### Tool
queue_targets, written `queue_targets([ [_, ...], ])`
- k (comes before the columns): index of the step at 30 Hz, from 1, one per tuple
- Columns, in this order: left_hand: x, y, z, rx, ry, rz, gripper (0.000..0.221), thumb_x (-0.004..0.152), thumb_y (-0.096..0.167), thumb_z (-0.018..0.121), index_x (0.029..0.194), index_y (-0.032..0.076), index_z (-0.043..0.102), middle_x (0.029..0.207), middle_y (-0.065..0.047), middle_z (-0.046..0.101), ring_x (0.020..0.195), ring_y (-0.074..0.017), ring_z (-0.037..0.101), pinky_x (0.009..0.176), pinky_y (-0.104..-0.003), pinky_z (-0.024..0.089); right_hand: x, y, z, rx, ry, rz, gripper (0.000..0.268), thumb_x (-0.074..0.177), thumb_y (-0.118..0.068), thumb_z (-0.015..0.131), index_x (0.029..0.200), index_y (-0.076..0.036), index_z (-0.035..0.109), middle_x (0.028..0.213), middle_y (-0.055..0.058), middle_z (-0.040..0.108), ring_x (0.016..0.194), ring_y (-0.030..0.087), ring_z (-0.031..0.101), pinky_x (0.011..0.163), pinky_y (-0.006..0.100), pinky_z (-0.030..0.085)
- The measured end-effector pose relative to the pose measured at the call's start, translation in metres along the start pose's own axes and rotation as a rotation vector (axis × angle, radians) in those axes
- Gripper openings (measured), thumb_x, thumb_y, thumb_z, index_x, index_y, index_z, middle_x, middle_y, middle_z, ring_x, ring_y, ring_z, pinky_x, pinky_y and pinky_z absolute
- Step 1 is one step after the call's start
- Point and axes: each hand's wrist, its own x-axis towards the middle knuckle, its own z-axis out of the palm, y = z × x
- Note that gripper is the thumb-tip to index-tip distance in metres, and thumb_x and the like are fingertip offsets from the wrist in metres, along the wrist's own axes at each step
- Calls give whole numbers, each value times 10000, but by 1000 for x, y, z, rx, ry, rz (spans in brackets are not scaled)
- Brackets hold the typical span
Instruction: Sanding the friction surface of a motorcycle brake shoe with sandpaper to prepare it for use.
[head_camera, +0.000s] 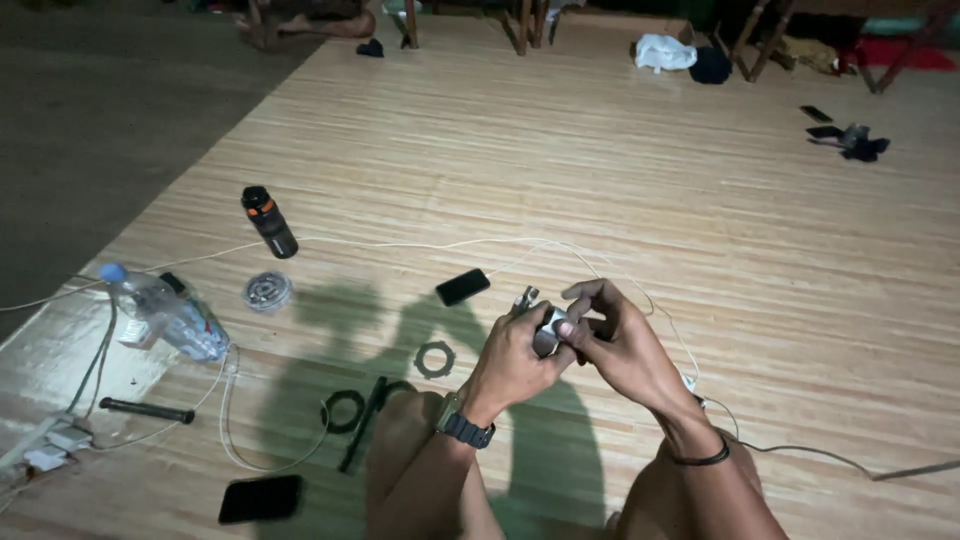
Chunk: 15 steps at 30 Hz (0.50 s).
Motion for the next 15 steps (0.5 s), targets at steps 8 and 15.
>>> queue_targets([
  [8, 0, -2, 8, -111, 38, 37, 122, 793, 96, 694, 700, 69, 619, 511, -127, 529, 460, -207, 497, 405, -286, 387, -14, -27, 6, -89, 10, 1, 338, 1008, -44, 491, 1279, 56, 667, 859, 130, 600, 630, 174, 574, 608, 287, 491],
  [15, 3, -3, 14, -116, 37, 61, 103, 771, 63, 683, 699, 74, 611, 501, -163, 522, 450, -218, 493, 428, -313, 408, -21, -26, -5, -13, 90, -24, 292, 1014, -17, 487, 1220, 81, 668, 824, 165, 609, 665, 196, 520, 665, 360, 532],
])
